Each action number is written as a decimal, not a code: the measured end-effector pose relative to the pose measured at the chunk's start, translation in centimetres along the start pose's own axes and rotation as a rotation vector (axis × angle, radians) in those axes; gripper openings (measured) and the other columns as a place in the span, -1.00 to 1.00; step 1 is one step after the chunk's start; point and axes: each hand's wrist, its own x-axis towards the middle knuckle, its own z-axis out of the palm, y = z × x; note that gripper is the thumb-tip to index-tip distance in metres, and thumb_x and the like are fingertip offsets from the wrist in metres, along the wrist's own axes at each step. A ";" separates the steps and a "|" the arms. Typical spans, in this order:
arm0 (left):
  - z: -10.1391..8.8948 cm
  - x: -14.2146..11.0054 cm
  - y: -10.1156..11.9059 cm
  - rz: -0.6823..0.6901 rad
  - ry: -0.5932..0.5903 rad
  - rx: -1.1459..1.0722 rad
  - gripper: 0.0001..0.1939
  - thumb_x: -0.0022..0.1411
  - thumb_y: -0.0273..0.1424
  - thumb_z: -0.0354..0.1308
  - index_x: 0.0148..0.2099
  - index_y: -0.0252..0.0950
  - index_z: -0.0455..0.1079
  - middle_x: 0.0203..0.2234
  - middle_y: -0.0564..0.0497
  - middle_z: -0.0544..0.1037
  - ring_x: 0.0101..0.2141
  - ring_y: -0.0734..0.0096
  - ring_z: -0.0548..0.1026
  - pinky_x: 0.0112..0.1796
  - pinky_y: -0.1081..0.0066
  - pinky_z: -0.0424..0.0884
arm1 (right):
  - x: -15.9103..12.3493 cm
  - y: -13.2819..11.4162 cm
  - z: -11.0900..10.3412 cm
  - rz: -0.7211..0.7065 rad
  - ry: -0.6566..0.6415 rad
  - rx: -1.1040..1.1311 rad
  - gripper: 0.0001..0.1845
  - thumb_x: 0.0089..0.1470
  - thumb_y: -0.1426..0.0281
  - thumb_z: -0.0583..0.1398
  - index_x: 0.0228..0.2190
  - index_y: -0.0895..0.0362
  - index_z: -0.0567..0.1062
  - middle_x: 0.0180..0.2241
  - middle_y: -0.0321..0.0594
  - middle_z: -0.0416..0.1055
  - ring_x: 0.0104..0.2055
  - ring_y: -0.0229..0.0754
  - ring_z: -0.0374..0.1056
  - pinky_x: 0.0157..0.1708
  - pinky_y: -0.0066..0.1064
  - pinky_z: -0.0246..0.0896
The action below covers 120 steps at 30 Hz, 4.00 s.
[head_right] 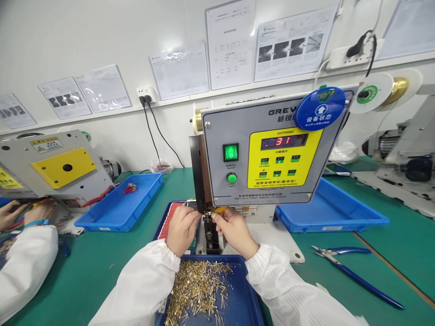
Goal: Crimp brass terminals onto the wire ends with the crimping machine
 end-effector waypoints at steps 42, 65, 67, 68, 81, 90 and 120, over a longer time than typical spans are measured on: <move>0.1 -0.1 0.0 -0.029 0.028 0.033 -0.85 0.26 -0.48 0.07 -0.14 -0.26 0.41 -0.31 -0.06 0.43 -0.24 0.33 0.35 -0.23 0.35 0.34 | 0.0 1.3 0.8 -0.125 0.128 -0.013 -0.67 0.01 0.09 0.16 -0.53 0.07 0.29 -0.66 -0.36 0.27 -0.65 -0.27 0.20 -0.70 -0.46 0.07; 0.1 -0.1 -0.1 0.007 0.010 -0.036 -0.83 0.24 -0.57 -0.01 -0.20 -0.28 0.36 -0.29 -0.07 0.44 -0.22 0.30 0.33 -0.18 0.28 0.34 | 0.0 0.6 0.7 -0.078 0.062 0.055 -0.72 -0.02 0.14 0.17 -0.53 0.08 0.33 -0.74 -0.46 0.15 -0.72 -0.32 0.06 -0.72 -0.47 -0.02; 0.1 -0.1 -0.1 -0.001 0.003 -0.040 -0.83 0.24 -0.58 -0.02 -0.21 -0.28 0.36 -0.30 -0.07 0.44 -0.22 0.30 0.34 -0.19 0.29 0.33 | 0.0 0.6 0.7 -0.082 0.062 0.051 -0.73 -0.02 0.15 0.17 -0.54 0.08 0.33 -0.74 -0.46 0.14 -0.71 -0.32 0.07 -0.71 -0.47 -0.02; 0.1 -0.1 -0.1 -0.004 -0.001 -0.041 -0.83 0.24 -0.58 -0.02 -0.22 -0.28 0.35 -0.30 -0.07 0.44 -0.22 0.30 0.34 -0.19 0.29 0.33 | 0.0 0.6 0.7 -0.084 0.061 0.041 -0.73 -0.01 0.15 0.16 -0.54 0.08 0.33 -0.74 -0.45 0.14 -0.72 -0.32 0.06 -0.71 -0.47 -0.02; 0.3 -0.2 -0.1 -0.038 -0.023 -0.060 -0.81 0.22 -0.60 -0.05 -0.22 -0.27 0.34 -0.30 -0.07 0.43 -0.23 0.29 0.34 -0.20 0.29 0.33 | 0.1 0.7 0.6 -0.173 0.108 -0.086 -0.69 0.01 0.13 0.12 -0.59 0.07 0.27 -0.71 -0.43 0.15 -0.64 -0.27 0.08 -0.59 -0.42 0.01; 0.2 0.0 0.2 -0.048 0.005 -0.041 -0.86 0.28 -0.53 -0.02 -0.22 -0.29 0.35 -0.31 -0.07 0.43 -0.24 0.32 0.34 -0.21 0.33 0.32 | 0.2 1.0 0.7 -0.079 0.134 0.082 -0.64 0.04 0.08 0.13 -0.58 0.05 0.21 -0.74 -0.44 0.16 -0.74 -0.31 0.05 -0.71 -0.46 -0.02; 0.5 -1.4 -5.0 -0.346 -0.457 0.200 -0.77 0.06 -0.58 0.12 -0.57 -0.25 0.44 -0.57 -0.04 0.41 -0.45 0.32 0.36 -0.39 0.35 0.23 | 0.0 0.9 0.6 -0.033 0.073 0.065 -0.65 -0.05 0.08 0.18 -0.56 0.09 0.30 -0.74 -0.44 0.21 -0.77 -0.35 0.06 -0.78 -0.49 -0.06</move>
